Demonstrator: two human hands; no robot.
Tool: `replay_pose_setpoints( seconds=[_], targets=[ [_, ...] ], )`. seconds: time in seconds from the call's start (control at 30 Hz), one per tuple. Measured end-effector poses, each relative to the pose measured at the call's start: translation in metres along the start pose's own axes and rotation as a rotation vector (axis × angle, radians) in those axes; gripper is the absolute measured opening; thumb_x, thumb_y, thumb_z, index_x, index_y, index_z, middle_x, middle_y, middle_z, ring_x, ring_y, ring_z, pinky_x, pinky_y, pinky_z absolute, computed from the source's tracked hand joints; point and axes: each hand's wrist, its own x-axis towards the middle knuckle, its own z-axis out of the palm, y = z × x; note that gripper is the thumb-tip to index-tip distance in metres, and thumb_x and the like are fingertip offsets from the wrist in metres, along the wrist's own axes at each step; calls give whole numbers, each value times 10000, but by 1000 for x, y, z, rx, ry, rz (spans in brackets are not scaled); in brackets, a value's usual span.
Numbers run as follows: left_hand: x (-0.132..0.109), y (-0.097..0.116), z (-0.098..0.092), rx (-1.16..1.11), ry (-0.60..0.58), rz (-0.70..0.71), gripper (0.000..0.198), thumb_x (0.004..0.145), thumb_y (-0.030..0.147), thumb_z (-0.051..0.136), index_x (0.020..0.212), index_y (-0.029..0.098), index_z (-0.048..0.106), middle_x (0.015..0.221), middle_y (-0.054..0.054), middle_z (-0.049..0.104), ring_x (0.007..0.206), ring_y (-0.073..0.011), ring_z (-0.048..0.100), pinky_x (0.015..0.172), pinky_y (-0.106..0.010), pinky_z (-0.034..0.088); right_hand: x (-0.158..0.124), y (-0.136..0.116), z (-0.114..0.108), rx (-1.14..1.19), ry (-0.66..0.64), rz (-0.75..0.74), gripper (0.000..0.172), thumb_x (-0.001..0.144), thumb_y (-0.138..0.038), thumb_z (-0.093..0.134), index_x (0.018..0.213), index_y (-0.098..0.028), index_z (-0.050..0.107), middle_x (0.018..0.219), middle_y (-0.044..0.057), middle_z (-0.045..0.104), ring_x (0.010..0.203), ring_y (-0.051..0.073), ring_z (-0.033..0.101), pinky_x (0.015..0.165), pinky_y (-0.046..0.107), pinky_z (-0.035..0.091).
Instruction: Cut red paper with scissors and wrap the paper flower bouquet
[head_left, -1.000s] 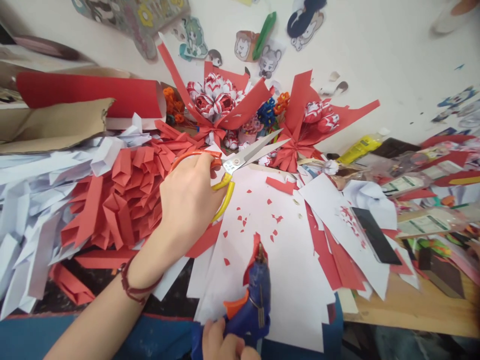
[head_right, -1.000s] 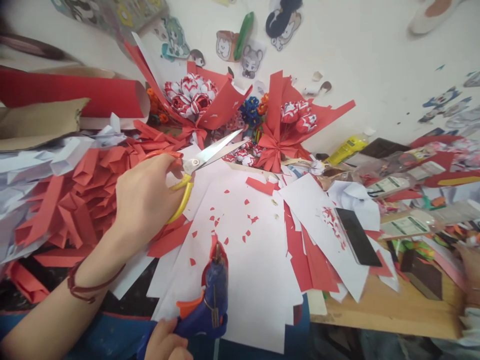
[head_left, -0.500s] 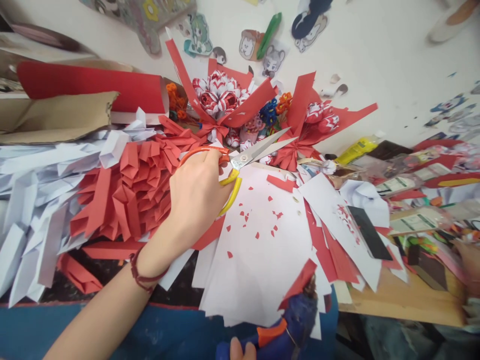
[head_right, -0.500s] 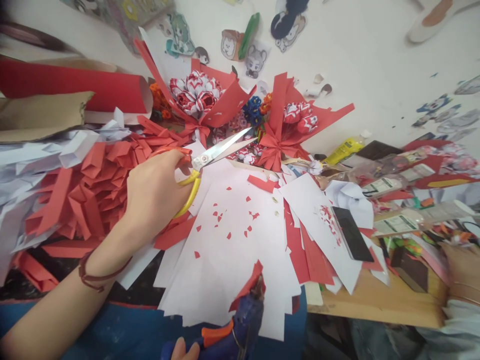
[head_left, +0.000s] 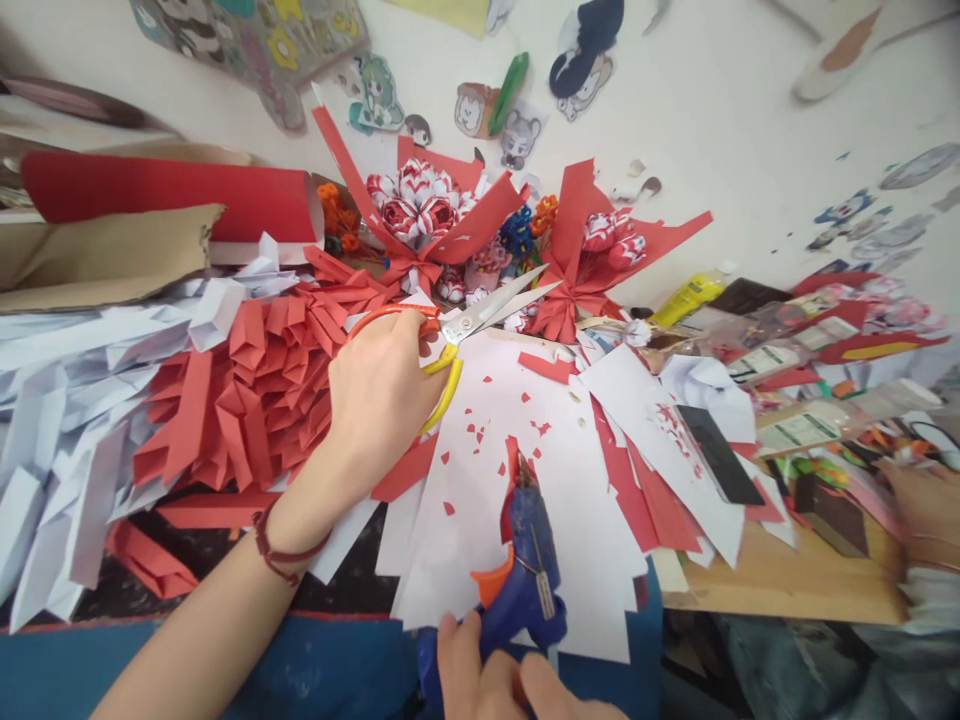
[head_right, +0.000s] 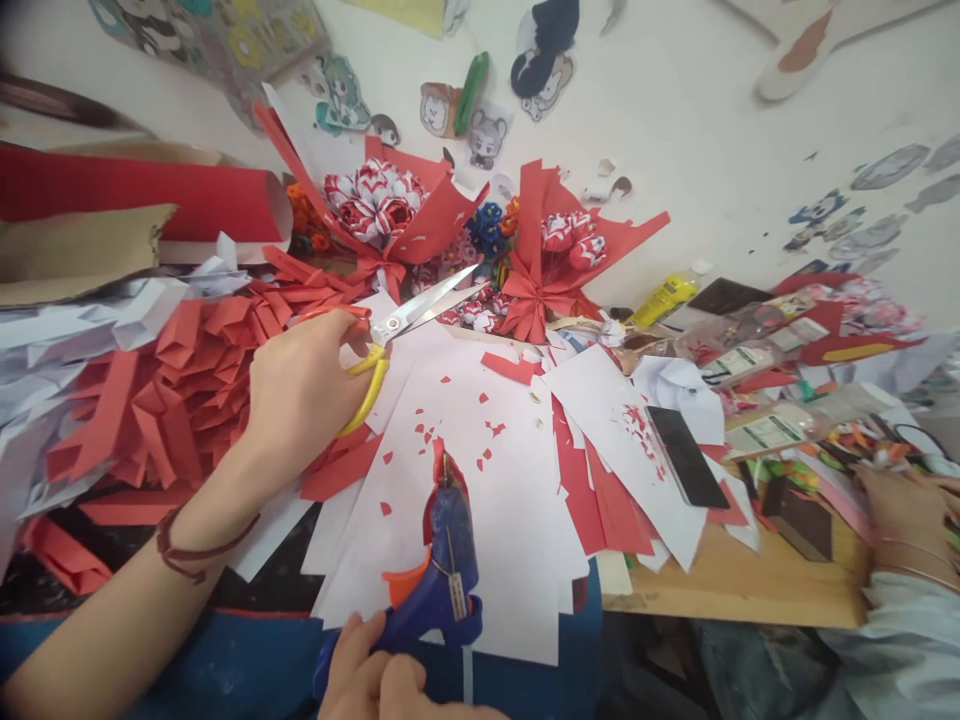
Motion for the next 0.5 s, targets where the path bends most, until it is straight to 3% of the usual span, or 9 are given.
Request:
replay_pose_setpoints(
  seconds=[0.07,0.17,0.27,0.5],
  targets=[
    [0,0,0,-4,-3,3,211,801,322,545,958,206,624,971,-75,722,909,-270,659,629,-311,414,7,2,6,-78,51,-108,255,839,-307,552,867,-419,780,909,-95,787,995,243,699,574,261,607],
    [1,-1,0,-2,-7,-1,207,801,322,541,953,207,622,970,-77,721,910,-274,661,627,-309,414,22,6,8,-306,75,-387,219,808,-241,618,760,-381,780,896,-88,788,967,211,670,602,252,582],
    [1,-2,0,-9,-10,-4,214,818,344,527,953,206,618,985,-82,715,914,-278,661,628,-311,410,39,8,6,-451,80,-590,218,815,-182,595,780,-301,774,869,-42,782,833,158,629,644,260,536],
    [-1,-3,-1,-40,9,-3,181,814,333,538,929,214,611,959,-70,714,905,-281,658,623,-315,396,59,6,7,-464,160,-643,316,776,-35,459,734,-194,729,745,-9,736,598,112,473,607,285,365]
  ],
)
